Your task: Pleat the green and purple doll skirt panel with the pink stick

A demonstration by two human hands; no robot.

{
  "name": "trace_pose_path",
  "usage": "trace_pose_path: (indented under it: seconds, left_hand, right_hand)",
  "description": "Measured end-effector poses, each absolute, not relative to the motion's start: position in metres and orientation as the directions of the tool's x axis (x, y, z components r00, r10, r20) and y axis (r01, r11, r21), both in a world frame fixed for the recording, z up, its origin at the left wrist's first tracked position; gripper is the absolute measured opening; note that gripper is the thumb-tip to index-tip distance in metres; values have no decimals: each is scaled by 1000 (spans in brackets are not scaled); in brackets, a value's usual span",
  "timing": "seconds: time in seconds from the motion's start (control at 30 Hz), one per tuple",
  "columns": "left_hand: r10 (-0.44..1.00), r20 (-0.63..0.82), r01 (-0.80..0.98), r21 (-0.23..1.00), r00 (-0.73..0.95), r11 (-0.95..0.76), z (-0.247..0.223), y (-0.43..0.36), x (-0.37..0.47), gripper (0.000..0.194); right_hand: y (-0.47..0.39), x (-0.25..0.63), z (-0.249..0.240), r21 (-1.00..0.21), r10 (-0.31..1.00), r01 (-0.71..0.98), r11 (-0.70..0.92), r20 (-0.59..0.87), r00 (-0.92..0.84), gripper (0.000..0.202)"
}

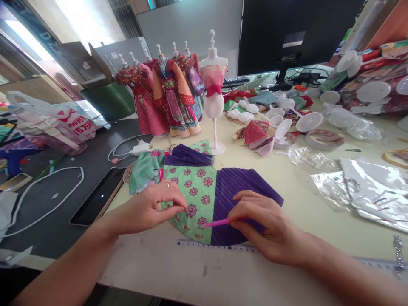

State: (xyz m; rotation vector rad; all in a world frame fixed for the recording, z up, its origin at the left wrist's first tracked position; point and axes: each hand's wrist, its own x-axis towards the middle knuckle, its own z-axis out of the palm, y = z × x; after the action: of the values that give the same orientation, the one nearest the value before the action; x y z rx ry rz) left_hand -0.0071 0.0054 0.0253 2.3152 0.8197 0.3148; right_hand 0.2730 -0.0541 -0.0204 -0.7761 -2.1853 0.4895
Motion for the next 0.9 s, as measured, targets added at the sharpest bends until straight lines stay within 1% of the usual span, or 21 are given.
trace_pose_path:
  seconds: [0.13, 0.27, 0.47, 0.9]
  left_hand:
    - [464, -82, 383, 698, 882, -605, 32, 5, -14, 16]
    - [388, -114, 356, 684, 915, -637, 31, 1, -13, 19]
    - [339, -136, 340, 659, 931, -671, 32, -5, -11, 20]
    - [310, -137, 326, 621, 941, -713, 27, -8, -6, 21]
  right_hand:
    - [-55, 268, -17, -582, 672, 373, 722, 464, -577, 18]
    - [-55, 267, -17, -580, 673, 383, 719, 441, -594, 17]
    - [-55, 267, -18, -585, 673, 380, 716, 435, -598, 18]
    - [-53, 266, -18, -590, 670, 380, 713, 413, -617, 16]
